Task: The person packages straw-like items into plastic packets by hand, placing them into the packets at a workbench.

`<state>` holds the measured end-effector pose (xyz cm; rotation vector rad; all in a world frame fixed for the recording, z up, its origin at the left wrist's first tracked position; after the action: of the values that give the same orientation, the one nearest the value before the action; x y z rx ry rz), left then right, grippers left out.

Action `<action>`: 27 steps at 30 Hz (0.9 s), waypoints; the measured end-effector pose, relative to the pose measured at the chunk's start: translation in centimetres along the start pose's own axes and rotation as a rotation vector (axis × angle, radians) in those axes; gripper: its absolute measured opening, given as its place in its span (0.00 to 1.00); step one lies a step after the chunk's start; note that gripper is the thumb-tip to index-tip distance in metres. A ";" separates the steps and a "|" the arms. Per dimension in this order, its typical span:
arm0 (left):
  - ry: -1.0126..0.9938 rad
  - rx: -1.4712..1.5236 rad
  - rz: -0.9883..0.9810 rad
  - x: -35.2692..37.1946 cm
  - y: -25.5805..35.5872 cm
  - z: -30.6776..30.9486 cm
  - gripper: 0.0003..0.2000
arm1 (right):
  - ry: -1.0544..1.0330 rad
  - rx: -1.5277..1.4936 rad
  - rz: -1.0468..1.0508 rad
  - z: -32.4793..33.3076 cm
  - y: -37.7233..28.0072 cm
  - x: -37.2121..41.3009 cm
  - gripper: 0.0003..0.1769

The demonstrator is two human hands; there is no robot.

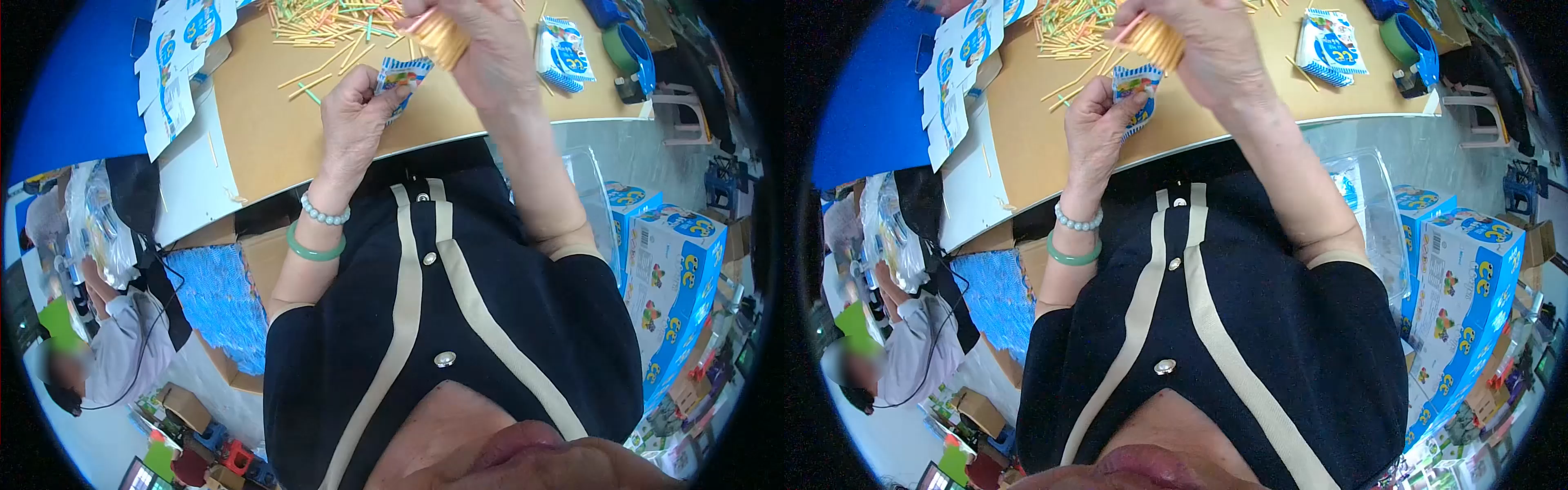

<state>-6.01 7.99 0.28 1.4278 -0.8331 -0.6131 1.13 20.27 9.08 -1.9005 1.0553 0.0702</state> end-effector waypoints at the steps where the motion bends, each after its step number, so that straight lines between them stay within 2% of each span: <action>1: -0.012 0.009 -0.011 0.2 0.3 0.0 0.06 | 0.024 -0.042 -0.033 -1.0 0.4 0.4 0.08; 4: -0.028 0.066 -0.025 0.2 0.1 -1.6 0.06 | 0.062 -0.100 -0.126 0.1 1.1 1.0 0.05; 7: -0.160 0.106 0.075 0.5 -0.1 -2.6 0.07 | -0.103 0.219 -0.106 0.4 1.9 0.9 0.27; 8: -0.160 0.107 0.079 0.5 0.0 -2.8 0.07 | -0.101 0.219 -0.109 0.7 2.1 1.2 0.27; 11: -0.212 0.190 0.170 0.7 0.1 -4.0 0.07 | -0.006 0.353 0.082 0.3 -1.0 1.7 0.05; 12: -0.209 0.193 0.169 0.6 -0.1 -4.2 0.07 | -0.010 0.353 0.079 0.0 -1.0 1.9 0.05; 15: -0.156 0.272 0.085 0.3 -0.3 -4.5 0.07 | -0.087 0.646 0.409 -1.6 -3.7 3.0 0.06; 19: -0.236 0.384 0.151 0.2 -0.9 -5.0 0.08 | -0.139 0.631 0.429 0.5 -3.3 3.9 0.09; 24: -0.223 0.361 0.130 0.1 -1.3 -4.8 0.08 | 0.010 0.431 0.333 1.7 -3.2 4.3 0.07; 27: -0.178 0.346 0.043 0.3 -0.6 -4.4 0.09 | 0.201 0.391 0.028 2.1 -1.9 4.6 0.07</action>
<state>-2.22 10.38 -0.06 1.6783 -1.1499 -0.5880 6.08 19.31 7.18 -1.5594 1.1351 -0.2973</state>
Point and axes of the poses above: each hand's wrist, its own x-axis away from the middle knuckle, its own z-axis out of the back of the hand, y = z × x, the point moved 10 cm from there along -x, towards the middle knuckle, and after that the axes turned 9 degrees about z, right-handed, at the moved point
